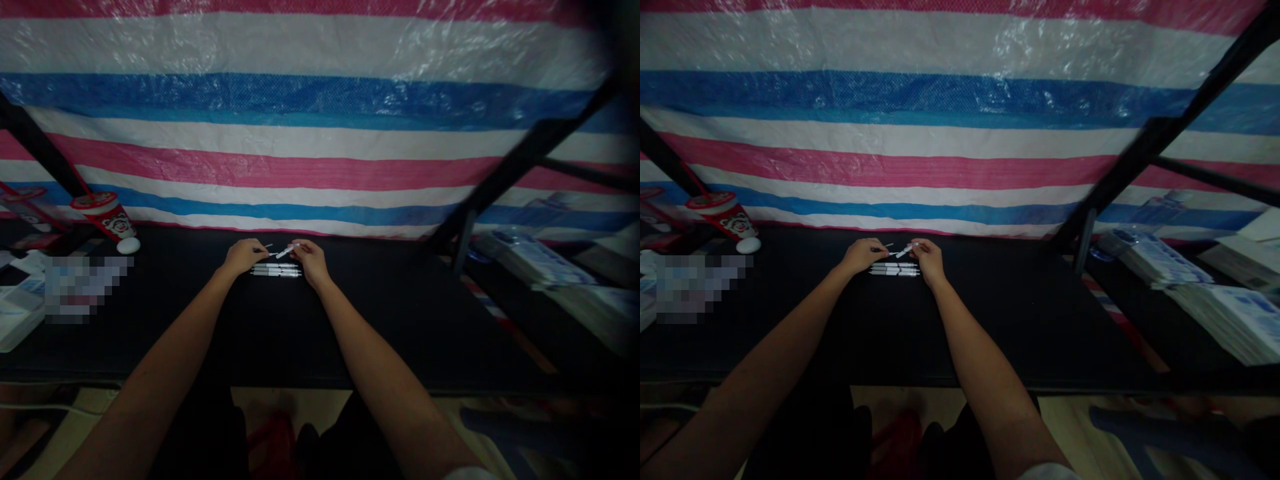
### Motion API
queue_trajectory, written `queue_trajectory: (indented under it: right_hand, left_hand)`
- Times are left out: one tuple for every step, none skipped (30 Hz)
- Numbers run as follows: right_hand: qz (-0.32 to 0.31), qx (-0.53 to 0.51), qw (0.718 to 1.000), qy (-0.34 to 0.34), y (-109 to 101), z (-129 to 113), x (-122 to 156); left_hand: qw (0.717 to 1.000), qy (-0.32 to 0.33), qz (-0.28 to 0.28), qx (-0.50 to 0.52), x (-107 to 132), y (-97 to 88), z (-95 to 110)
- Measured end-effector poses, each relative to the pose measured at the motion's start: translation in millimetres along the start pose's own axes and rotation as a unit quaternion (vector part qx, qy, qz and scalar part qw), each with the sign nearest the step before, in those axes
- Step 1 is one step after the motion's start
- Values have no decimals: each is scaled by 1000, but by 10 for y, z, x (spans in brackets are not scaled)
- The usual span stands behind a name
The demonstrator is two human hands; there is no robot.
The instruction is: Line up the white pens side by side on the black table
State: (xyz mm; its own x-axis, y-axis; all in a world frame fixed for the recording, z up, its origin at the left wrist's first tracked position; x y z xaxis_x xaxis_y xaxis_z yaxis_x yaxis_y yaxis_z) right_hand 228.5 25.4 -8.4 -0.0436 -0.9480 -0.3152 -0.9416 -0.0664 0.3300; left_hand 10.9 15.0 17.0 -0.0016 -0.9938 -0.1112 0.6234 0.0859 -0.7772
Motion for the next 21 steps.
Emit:
queue_trajectory:
  right_hand:
    - [-5,6,1000,-3,5,6,1]
    - [-10,10,1000,-6,10,10,3]
    - [-13,12,1000,-8,14,13,6]
    - [-14,13,1000,-10,17,13,9]
    - [-13,14,1000,-12,18,11,13]
    - [-13,16,1000,-14,19,6,17]
    - [-13,16,1000,-15,20,1,21]
    - [-15,17,1000,-16,20,-5,24]
    - [-16,17,1000,-15,21,-11,27]
    - [-18,17,1000,-14,21,-16,29]
    - [-17,17,1000,-13,21,-20,30]
    - [-15,17,1000,-12,21,-23,30]
    - [-13,16,1000,-11,21,-24,31]
    - [-11,15,1000,-11,21,-25,30]
    - [-9,14,1000,-11,20,-26,30]
    - [-7,13,1000,-12,19,-26,30]
    - [-7,12,1000,-12,18,-26,30]
    - [-7,12,1000,-11,18,-26,30]
    - [-7,11,1000,-11,17,-27,31]
    - [-7,10,1000,-10,16,-28,31]
    - [-7,9,1000,-9,16,-30,32]
  left_hand:
    - [1000,-2,2,-2,6,-1,7]
    - [1000,-3,3,-3,12,-3,14]
    - [1000,-3,3,-3,16,-3,18]
    - [1000,-3,3,-3,19,-3,21]
    - [1000,-3,2,-3,21,-2,22]
    - [1000,-2,1,-2,21,0,21]
    - [1000,-1,1,-2,21,1,19]
    - [1000,0,0,-2,21,2,17]
    - [1000,1,0,-3,22,3,15]
    - [1000,3,1,-4,22,3,13]
    - [1000,5,2,-5,23,3,13]
    - [1000,6,4,-5,25,2,13]
    - [1000,7,5,-5,26,1,14]
    - [1000,7,6,-4,27,0,15]
    - [1000,6,7,-3,26,0,15]
    - [1000,4,8,-1,26,1,14]
    - [1000,3,8,0,24,1,12]
    - [1000,2,7,1,22,2,11]
    - [1000,3,6,1,21,2,8]
    - [1000,4,5,1,20,3,7]
    - [1000,5,5,1,20,2,6]
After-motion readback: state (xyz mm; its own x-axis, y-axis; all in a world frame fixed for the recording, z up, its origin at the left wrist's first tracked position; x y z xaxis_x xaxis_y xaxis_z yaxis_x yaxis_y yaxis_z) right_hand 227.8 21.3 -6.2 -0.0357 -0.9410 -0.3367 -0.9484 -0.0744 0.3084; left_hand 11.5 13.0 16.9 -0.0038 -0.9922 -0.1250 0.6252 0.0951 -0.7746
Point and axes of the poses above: each hand's wrist, its own x-axis away from the middle knuckle, its own y-axis out of the palm, z = x × y, the point moved 1 cm from there along -x, towards the middle knuckle, and after that the axes turned 14 degrees about -y, right-handed, at the moved point
